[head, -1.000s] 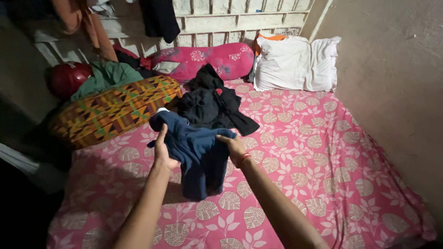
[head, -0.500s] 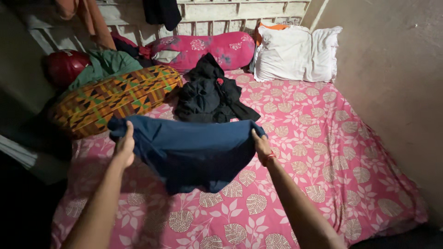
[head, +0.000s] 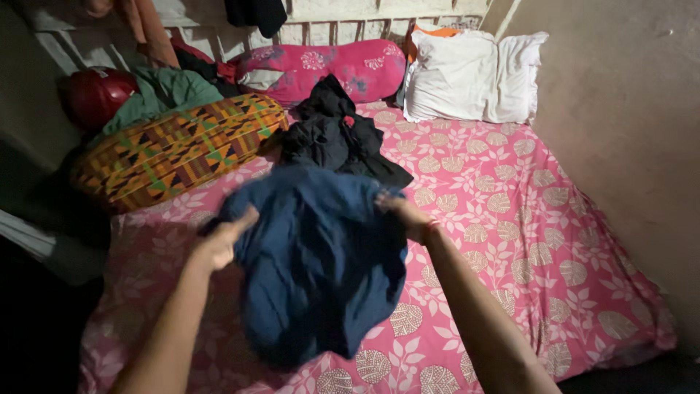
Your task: The person folds a pair of black athletic pants and a striped polo shirt on a bed, placing them inside a storage shelf.
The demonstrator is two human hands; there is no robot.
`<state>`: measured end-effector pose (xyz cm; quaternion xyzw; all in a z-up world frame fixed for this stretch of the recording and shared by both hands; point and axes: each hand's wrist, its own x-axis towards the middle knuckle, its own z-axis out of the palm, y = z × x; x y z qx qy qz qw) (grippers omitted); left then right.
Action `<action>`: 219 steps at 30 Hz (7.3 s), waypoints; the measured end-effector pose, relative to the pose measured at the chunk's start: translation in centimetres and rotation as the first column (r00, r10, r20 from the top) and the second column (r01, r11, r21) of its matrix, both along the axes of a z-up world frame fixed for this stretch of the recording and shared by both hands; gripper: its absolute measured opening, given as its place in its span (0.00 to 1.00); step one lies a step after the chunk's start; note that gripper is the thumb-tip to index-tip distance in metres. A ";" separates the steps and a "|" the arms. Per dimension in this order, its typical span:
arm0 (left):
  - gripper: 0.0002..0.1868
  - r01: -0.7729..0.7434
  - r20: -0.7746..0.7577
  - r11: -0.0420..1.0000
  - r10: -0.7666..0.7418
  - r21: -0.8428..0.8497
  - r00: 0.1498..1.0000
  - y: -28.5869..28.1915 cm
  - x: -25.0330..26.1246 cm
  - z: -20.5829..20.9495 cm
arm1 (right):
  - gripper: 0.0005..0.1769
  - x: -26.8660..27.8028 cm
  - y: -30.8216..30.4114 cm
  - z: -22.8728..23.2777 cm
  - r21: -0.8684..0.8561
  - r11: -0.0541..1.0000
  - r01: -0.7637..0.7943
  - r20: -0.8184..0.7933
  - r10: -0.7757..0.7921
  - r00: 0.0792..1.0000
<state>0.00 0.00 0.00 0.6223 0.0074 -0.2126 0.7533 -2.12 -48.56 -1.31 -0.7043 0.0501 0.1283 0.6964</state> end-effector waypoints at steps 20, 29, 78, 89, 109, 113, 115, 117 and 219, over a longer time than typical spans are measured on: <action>0.06 -0.483 0.434 0.874 0.459 -0.060 0.775 8.2 6.9 -0.2 | 0.11 0.2 0.3 3.2 0.341 0.931 0.130 0.051 -0.156 0.986; 0.10 -0.588 0.454 0.605 0.380 0.537 0.806 8.3 5.4 2.8 | 0.06 2.4 -2.1 -1.4 0.114 0.934 0.339 0.175 -0.354 0.919; 0.14 -0.385 -0.105 0.816 0.469 0.431 0.877 11.4 -11.0 -30.1 | 0.16 -10.0 -1.8 -27.2 -0.534 0.844 0.056 -0.395 -0.307 0.866; 0.23 -0.390 -0.048 0.716 0.507 0.579 0.860 13.6 -3.0 -26.5 | 0.13 -4.7 -2.2 -22.2 -0.208 0.940 0.269 -0.349 -0.328 0.878; 0.24 -0.591 0.221 0.652 0.562 0.476 0.797 10.9 16.1 -21.4 | 0.12 10.2 -3.0 -19.9 -0.236 0.899 0.368 -0.180 -0.412 0.893; 0.26 -0.655 0.283 0.705 0.592 0.271 0.754 9.4 19.3 -23.8 | 0.17 12.7 -3.4 -20.7 -0.322 0.877 0.356 -0.119 -0.411 0.904; 0.32 -0.658 0.269 0.723 0.605 0.208 0.749 8.7 19.8 -24.1 | 0.28 13.9 -3.6 -21.6 -0.061 0.930 0.362 -0.126 -0.367 0.922; 0.55 -0.599 0.471 0.509 0.370 0.619 0.801 7.6 19.0 -24.4 | 0.28 14.4 -3.9 -22.7 -0.078 0.928 0.364 -0.135 -0.372 0.918; 0.32 -0.054 -0.238 0.889 0.180 0.455 0.954 -7.8 10.3 -36.2 | 0.57 10.0 22.6 -25.8 -0.918 0.220 -0.331 -0.159 0.561 0.813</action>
